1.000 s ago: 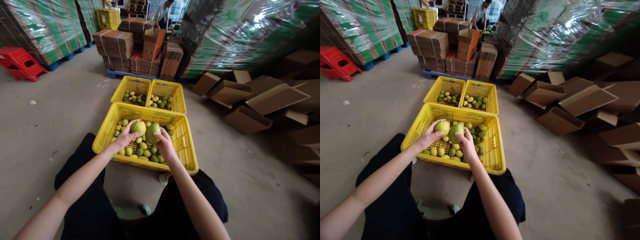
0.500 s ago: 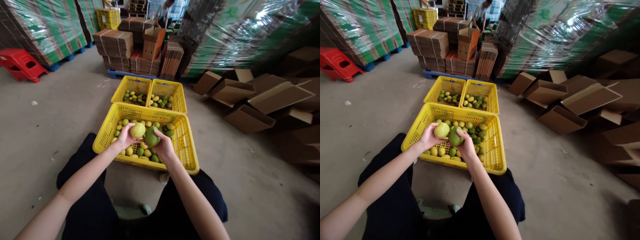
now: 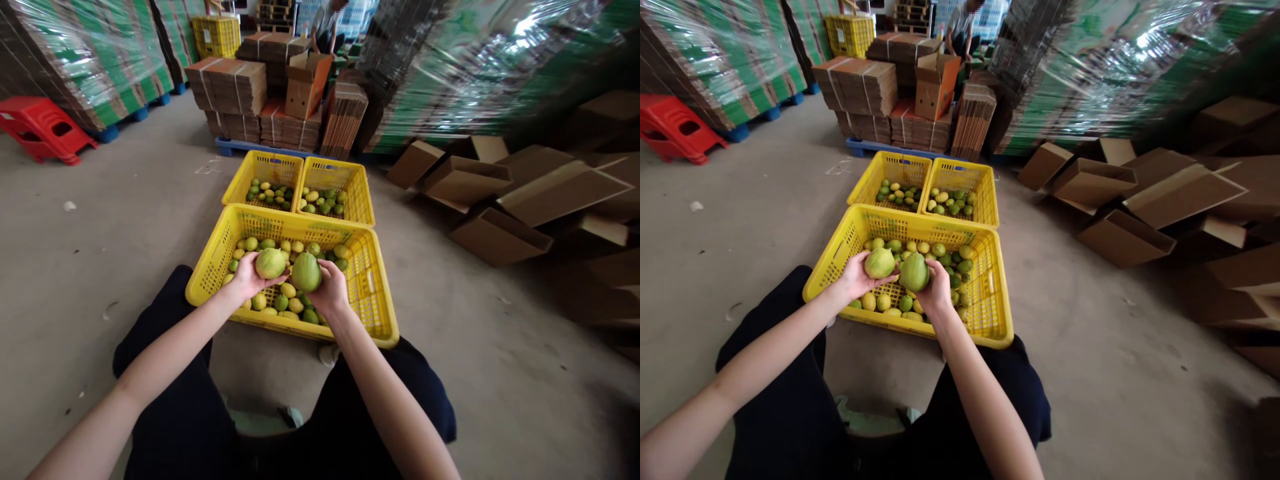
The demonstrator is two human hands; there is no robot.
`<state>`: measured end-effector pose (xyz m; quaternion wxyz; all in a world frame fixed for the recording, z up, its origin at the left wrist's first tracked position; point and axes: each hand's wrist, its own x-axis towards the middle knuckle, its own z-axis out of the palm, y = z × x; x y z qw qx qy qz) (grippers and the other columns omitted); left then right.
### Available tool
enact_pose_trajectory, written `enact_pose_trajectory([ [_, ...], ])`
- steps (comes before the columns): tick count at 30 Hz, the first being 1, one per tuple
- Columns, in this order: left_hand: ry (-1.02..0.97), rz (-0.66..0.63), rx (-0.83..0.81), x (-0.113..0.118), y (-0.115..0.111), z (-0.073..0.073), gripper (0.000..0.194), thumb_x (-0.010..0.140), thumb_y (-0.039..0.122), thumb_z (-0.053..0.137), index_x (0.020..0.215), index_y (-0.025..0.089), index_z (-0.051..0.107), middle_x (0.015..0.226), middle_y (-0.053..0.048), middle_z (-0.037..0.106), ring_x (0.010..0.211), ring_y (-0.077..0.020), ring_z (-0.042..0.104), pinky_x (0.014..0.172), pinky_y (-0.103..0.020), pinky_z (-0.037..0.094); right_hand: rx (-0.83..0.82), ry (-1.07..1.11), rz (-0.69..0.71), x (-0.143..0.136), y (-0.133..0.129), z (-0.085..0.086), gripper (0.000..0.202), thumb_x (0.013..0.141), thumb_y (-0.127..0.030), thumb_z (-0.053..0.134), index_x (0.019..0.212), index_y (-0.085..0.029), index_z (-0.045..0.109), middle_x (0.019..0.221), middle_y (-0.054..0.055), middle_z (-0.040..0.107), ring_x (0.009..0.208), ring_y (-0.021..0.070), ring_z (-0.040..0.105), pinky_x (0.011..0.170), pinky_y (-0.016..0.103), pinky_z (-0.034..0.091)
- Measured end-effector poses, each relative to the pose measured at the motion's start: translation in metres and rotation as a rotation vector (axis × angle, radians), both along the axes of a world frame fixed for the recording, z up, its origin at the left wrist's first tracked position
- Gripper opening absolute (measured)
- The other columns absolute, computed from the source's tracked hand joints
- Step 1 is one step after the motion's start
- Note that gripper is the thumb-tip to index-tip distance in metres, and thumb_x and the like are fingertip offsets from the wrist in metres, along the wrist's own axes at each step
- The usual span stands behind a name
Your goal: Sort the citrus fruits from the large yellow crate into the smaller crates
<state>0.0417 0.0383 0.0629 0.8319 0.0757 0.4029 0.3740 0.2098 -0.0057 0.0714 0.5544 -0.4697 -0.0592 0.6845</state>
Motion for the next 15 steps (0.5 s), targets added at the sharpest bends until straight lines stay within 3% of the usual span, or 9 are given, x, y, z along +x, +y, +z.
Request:
enact_pose_trajectory([
  [4, 0.004, 0.018, -0.016, -0.001, 0.004, -0.010, 0.039, 0.089, 0.032, 0.046, 0.118, 0.011, 0.061, 0.084, -0.014, 0.072, 0.070, -0.0251, 0.072, 0.055, -0.032, 0.057, -0.139, 0.028, 0.012, 0.002, 0.000, -0.002, 0.020, 0.080, -0.034, 0.053, 0.089, -0.019, 0.063, 0.065, 0.007, 0.069, 0.063, 0.0254, 0.069, 0.054, 0.036, 0.057],
  [7, 0.028, 0.005, -0.042, -0.001, 0.004, -0.009, 0.035, 0.093, 0.042, 0.048, 0.107, 0.014, 0.063, 0.073, -0.010, 0.069, 0.058, -0.0225, 0.068, 0.046, -0.028, 0.051, -0.164, 0.056, 0.012, 0.000, -0.001, 0.002, 0.021, 0.084, -0.034, 0.049, 0.088, -0.019, 0.063, 0.065, 0.007, 0.070, 0.059, 0.0228, 0.067, 0.050, 0.031, 0.054],
  [10, 0.047, 0.024, -0.065, 0.000, 0.003, 0.001, 0.037, 0.094, 0.049, 0.053, 0.102, 0.015, 0.063, 0.071, -0.008, 0.068, 0.057, -0.0209, 0.068, 0.048, -0.028, 0.055, -0.147, 0.045, -0.024, -0.002, -0.001, 0.008, 0.020, 0.087, -0.035, 0.049, 0.086, -0.021, 0.062, 0.064, 0.005, 0.070, 0.058, 0.0205, 0.067, 0.051, 0.030, 0.056],
  [15, 0.098, 0.036, -0.086, 0.002, -0.001, 0.011, 0.032, 0.097, 0.037, 0.050, 0.116, 0.014, 0.061, 0.076, -0.009, 0.072, 0.067, -0.0227, 0.073, 0.060, -0.032, 0.063, -0.129, 0.025, -0.108, -0.003, 0.000, 0.010, 0.013, 0.084, -0.036, 0.060, 0.086, -0.023, 0.060, 0.061, -0.001, 0.067, 0.052, 0.0175, 0.064, 0.051, 0.029, 0.057],
])
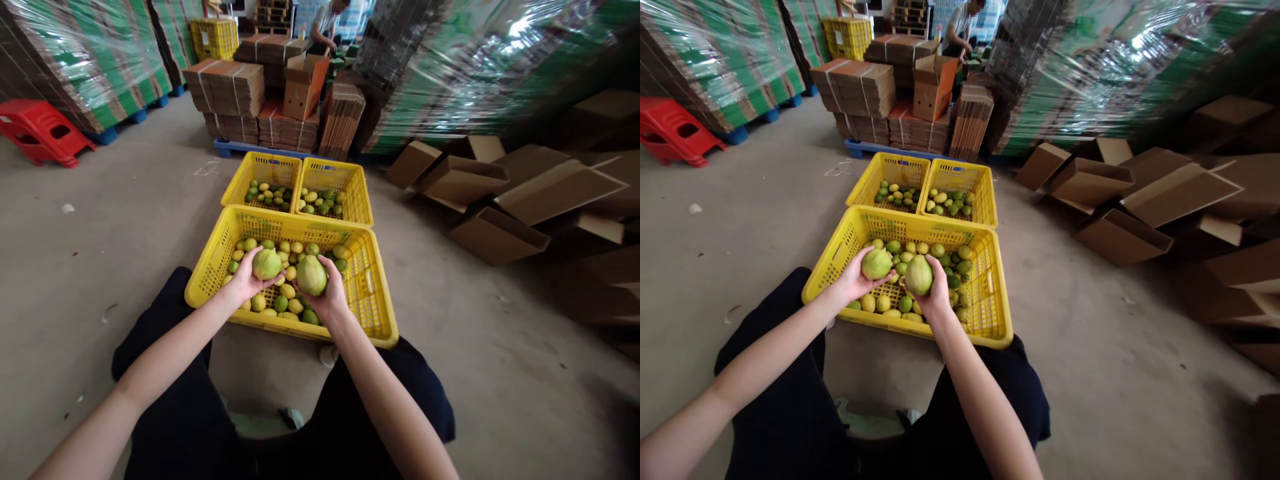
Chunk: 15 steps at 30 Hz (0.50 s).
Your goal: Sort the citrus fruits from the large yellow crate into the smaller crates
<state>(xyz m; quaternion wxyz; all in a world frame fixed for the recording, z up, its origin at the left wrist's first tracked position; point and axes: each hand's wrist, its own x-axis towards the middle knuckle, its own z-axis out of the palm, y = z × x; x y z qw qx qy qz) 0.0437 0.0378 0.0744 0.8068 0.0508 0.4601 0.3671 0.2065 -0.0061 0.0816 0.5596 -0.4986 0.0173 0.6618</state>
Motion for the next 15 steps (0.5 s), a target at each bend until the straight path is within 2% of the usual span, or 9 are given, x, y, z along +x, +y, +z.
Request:
enact_pose_trajectory([
  [5, 0.010, 0.041, -0.029, -0.002, 0.001, -0.011, 0.047, 0.101, 0.034, 0.032, 0.132, 0.007, 0.056, 0.076, -0.014, 0.071, 0.063, -0.0244, 0.071, 0.052, -0.031, 0.059, -0.060, 0.051, 0.091, 0.001, 0.000, 0.000, 0.018, 0.089, -0.034, 0.051, 0.086, -0.021, 0.062, 0.056, 0.002, 0.066, 0.048, 0.0193, 0.063, 0.044, 0.029, 0.052],
  [9, 0.014, 0.055, -0.039, 0.000, 0.007, -0.019, 0.044, 0.102, 0.027, 0.032, 0.137, 0.011, 0.053, 0.079, -0.011, 0.071, 0.059, -0.0218, 0.068, 0.050, -0.029, 0.055, -0.070, 0.051, 0.071, -0.001, 0.000, 0.001, 0.022, 0.093, -0.030, 0.044, 0.083, -0.020, 0.061, 0.057, 0.004, 0.067, 0.049, 0.0190, 0.063, 0.045, 0.027, 0.051],
  [12, 0.032, 0.069, -0.048, 0.001, 0.006, -0.016, 0.041, 0.102, 0.025, 0.035, 0.139, 0.014, 0.051, 0.082, -0.008, 0.071, 0.063, -0.0216, 0.069, 0.056, -0.031, 0.059, -0.074, 0.033, 0.044, -0.003, 0.001, 0.001, 0.020, 0.093, -0.027, 0.044, 0.084, -0.020, 0.061, 0.057, 0.002, 0.068, 0.052, 0.0189, 0.064, 0.048, 0.028, 0.053],
  [15, 0.016, 0.059, -0.043, 0.003, 0.001, -0.008, 0.045, 0.103, 0.036, 0.041, 0.137, 0.009, 0.052, 0.083, -0.010, 0.071, 0.069, -0.0255, 0.072, 0.062, -0.036, 0.062, -0.092, 0.004, 0.005, -0.005, 0.002, 0.002, 0.016, 0.094, -0.023, 0.046, 0.086, -0.020, 0.059, 0.053, -0.001, 0.065, 0.054, 0.0169, 0.064, 0.054, 0.027, 0.055],
])
